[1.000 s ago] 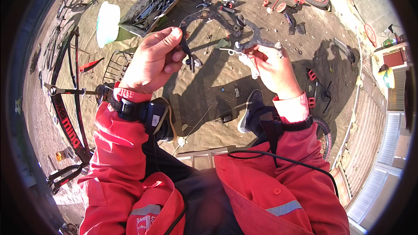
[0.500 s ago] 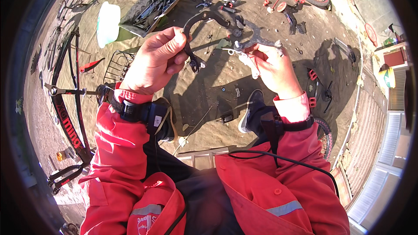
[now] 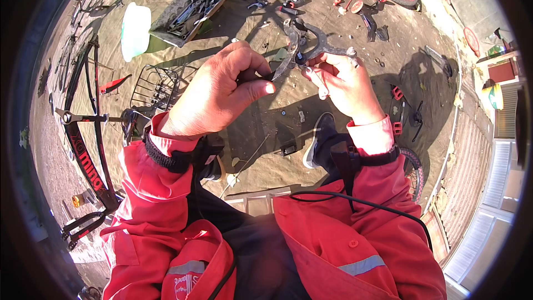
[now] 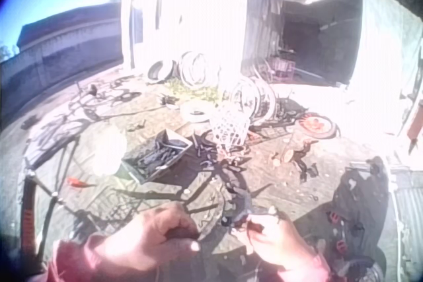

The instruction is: The person assembles a bicycle brake caliper by inserting a rubber brake pad into the caliper arm, threading a bolt through the pad and caliper, and tightening it with a hex key. The person then repeats the process for the second brake pad.

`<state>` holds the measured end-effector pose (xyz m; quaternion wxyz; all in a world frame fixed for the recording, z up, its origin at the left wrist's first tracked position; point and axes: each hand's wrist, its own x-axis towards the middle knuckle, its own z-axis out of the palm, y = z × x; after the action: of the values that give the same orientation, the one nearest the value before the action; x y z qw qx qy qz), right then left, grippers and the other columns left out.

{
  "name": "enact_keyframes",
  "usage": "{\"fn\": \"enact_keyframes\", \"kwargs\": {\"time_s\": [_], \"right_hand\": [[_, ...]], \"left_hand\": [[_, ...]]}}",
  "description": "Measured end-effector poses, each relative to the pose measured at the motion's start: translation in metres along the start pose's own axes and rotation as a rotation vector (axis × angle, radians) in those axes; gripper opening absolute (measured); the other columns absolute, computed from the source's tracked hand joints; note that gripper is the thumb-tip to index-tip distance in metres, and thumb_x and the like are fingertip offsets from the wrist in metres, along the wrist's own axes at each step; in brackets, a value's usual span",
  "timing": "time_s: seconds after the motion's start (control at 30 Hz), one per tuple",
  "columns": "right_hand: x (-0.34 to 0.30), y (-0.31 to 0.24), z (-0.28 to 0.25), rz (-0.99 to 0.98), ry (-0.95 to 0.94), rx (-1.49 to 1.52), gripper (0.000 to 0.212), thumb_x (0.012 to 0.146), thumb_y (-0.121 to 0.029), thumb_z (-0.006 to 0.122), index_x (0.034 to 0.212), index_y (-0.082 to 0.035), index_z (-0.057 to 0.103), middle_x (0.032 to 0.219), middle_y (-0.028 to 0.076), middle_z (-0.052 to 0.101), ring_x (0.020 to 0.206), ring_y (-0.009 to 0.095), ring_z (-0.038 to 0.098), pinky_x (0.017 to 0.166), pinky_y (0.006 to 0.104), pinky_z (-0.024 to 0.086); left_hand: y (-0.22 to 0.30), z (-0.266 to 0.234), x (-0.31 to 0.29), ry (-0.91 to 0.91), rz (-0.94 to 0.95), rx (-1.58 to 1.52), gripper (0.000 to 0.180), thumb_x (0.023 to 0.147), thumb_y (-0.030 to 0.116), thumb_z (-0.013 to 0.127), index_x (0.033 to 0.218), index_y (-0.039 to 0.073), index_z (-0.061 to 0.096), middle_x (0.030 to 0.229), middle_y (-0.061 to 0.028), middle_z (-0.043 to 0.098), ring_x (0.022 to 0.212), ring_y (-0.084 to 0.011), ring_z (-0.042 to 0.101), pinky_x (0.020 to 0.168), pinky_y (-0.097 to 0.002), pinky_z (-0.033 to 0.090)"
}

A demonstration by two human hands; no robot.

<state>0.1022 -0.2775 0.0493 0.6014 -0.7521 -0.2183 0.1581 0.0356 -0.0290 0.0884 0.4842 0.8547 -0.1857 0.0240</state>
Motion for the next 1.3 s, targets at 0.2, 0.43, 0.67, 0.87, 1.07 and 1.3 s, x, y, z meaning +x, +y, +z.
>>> {"fn": "enact_keyframes", "kwargs": {"time_s": [0.2, 0.43, 0.67, 0.87, 1.07, 1.3], "right_hand": [[-0.0009, -0.0036, 0.0005, 0.042, 0.006, -0.041, 0.020, 0.093, 0.004, 0.055, 0.107, 0.001, 0.069, 0.086, 0.002, 0.070, 0.074, 0.004, 0.059, 0.064, 0.0216, 0.049], [0.0011, 0.0006, 0.0012, -0.005, 0.012, -0.086, 0.019, 0.092, 0.003, 0.057, 0.106, -0.001, 0.070, 0.081, 0.002, 0.068, 0.069, 0.004, 0.057, 0.061, 0.0221, 0.048], [-0.0004, -0.0016, 0.0008, 0.042, -0.002, -0.065, 0.018, 0.092, 0.002, 0.057, 0.105, -0.001, 0.070, 0.075, -0.001, 0.064, 0.065, 0.004, 0.054, 0.057, 0.0223, 0.045], [-0.0007, -0.0063, 0.0023, 0.039, -0.015, 0.013, 0.018, 0.092, 0.004, 0.057, 0.104, -0.001, 0.069, 0.076, -0.003, 0.062, 0.066, 0.003, 0.053, 0.058, 0.0214, 0.045], [0.0022, -0.0061, 0.0053, -0.105, -0.010, -0.067, 0.017, 0.091, 0.007, 0.051, 0.101, 0.001, 0.064, 0.079, 0.000, 0.059, 0.064, 0.004, 0.056, 0.054, 0.0225, 0.050], [0.0032, -0.0027, 0.0061, -0.148, 0.006, -0.100, 0.015, 0.091, 0.006, 0.053, 0.101, 0.001, 0.064, 0.082, -0.001, 0.058, 0.063, 0.003, 0.056, 0.053, 0.0218, 0.050]], "left_hand": [[0.0027, 0.0013, 0.0026, 0.017, 0.094, 0.104, 0.021, 0.082, 0.006, 0.075, 0.096, 0.001, 0.061, 0.084, -0.0067, 0.053, 0.071, -0.0183, 0.057, 0.065, -0.0310, 0.046], [0.0007, -0.0044, 0.0009, 0.016, 0.135, 0.226, 0.022, 0.081, 0.013, 0.076, 0.095, 0.003, 0.062, 0.086, -0.0110, 0.056, 0.075, -0.0303, 0.062, 0.065, -0.0379, 0.049], [0.0036, -0.0082, 0.0000, -0.017, 0.129, 0.233, 0.021, 0.081, 0.013, 0.075, 0.095, 0.004, 0.061, 0.088, -0.0117, 0.057, 0.076, -0.0321, 0.062, 0.065, -0.0394, 0.049], [0.0026, -0.0069, 0.0011, -0.047, 0.149, 0.248, 0.021, 0.082, 0.013, 0.074, 0.095, 0.004, 0.061, 0.089, -0.0123, 0.056, 0.077, -0.0332, 0.061, 0.066, -0.0403, 0.049], [0.0018, -0.0027, 0.0020, -0.029, 0.201, 0.272, 0.020, 0.080, 0.004, 0.075, 0.093, 0.002, 0.061, 0.082, -0.0077, 0.050, 0.067, -0.0211, 0.055, 0.060, -0.0327, 0.045], [0.0015, -0.0028, 0.0011, -0.035, 0.203, 0.316, 0.021, 0.079, 0.005, 0.076, 0.093, 0.002, 0.062, 0.083, -0.0093, 0.052, 0.070, -0.0253, 0.059, 0.062, -0.0348, 0.047]]}}
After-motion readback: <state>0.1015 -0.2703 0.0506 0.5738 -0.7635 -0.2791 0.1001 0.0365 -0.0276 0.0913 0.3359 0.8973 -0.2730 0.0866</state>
